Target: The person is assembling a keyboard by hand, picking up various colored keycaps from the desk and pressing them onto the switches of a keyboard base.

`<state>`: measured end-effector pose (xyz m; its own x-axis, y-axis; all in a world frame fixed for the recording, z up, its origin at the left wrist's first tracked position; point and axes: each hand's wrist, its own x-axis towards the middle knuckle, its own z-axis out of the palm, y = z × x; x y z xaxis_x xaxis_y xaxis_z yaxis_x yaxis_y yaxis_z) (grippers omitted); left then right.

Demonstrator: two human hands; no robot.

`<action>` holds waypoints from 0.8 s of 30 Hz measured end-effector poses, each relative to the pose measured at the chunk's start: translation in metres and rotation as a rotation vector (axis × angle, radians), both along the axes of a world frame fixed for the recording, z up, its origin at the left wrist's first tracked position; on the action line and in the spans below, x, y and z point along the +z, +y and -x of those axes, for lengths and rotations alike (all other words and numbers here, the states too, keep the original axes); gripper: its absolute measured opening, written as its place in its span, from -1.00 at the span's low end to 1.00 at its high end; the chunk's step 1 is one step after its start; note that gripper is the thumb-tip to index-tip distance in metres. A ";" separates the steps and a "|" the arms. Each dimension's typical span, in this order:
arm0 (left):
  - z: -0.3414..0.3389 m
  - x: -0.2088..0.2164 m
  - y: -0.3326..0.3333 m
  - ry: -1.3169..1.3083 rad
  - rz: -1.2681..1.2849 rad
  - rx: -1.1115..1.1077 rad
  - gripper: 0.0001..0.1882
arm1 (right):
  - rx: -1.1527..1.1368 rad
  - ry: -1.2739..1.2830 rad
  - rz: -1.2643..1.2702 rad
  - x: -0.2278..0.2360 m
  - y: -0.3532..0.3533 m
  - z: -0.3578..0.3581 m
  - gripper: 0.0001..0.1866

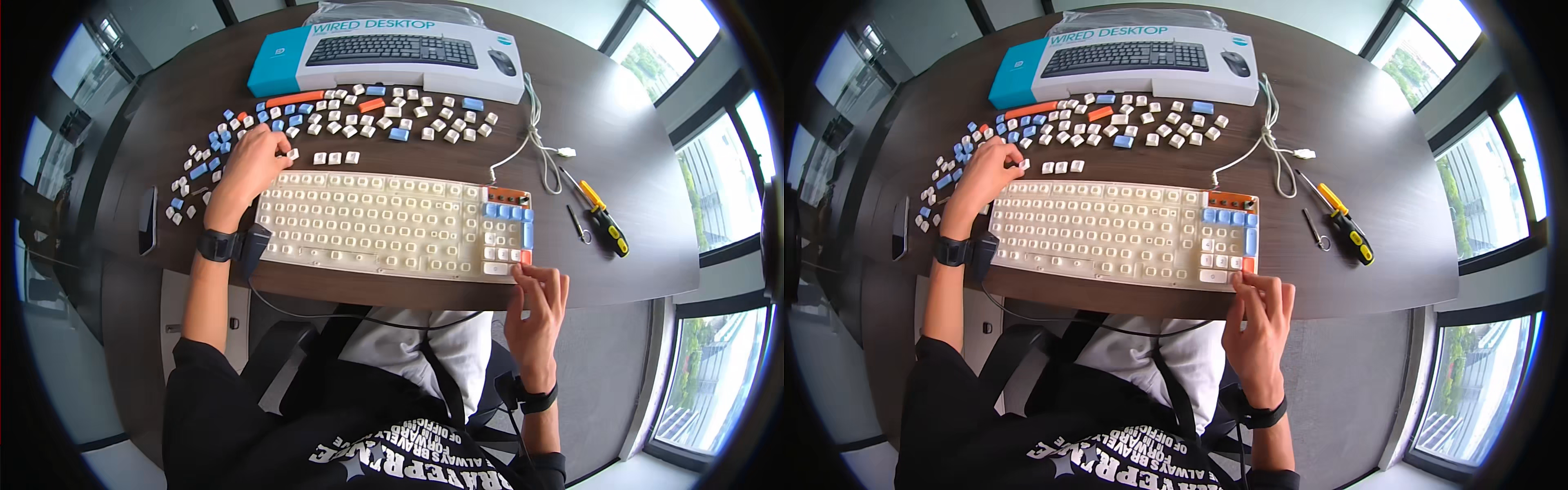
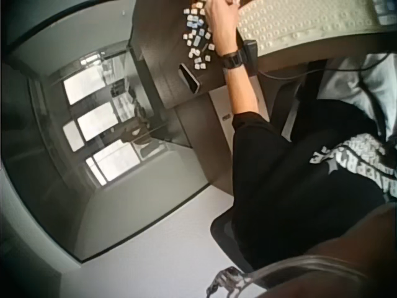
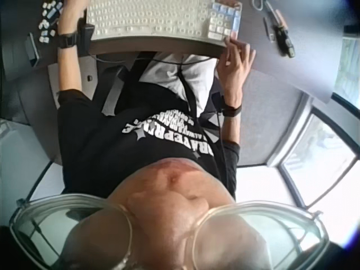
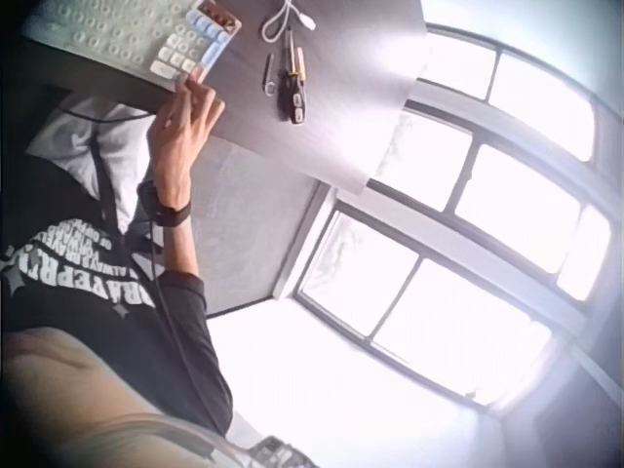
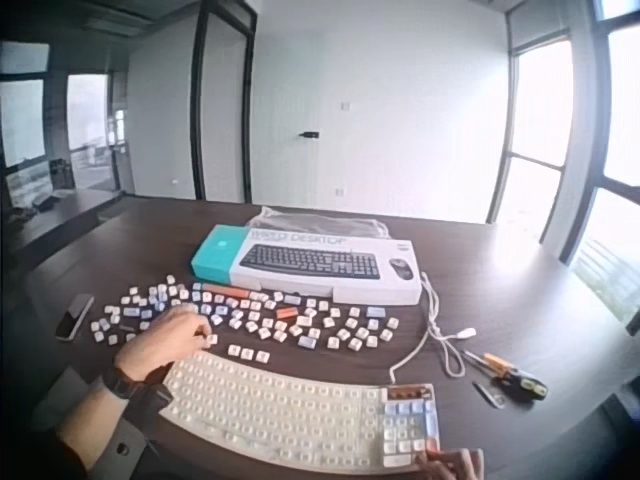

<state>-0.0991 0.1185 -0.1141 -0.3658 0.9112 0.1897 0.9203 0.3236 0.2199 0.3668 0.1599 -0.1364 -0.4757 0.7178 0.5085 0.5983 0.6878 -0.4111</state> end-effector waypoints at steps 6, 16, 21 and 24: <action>-0.019 0.013 0.002 -0.013 -0.016 -0.032 -0.83 | 0.007 0.038 -0.013 -0.002 0.000 -0.001 -0.62; -0.109 0.041 -0.003 -0.126 -0.123 -0.064 -0.80 | -0.023 0.034 -0.022 -0.001 0.005 -0.002 -0.63; -0.202 0.023 0.007 -0.275 -0.168 -0.404 -0.83 | -0.023 0.026 -0.042 -0.009 0.008 0.003 -0.62; -0.250 0.021 0.024 -0.211 -0.211 -0.543 -0.85 | -0.011 0.032 -0.053 -0.006 0.004 -0.002 -0.59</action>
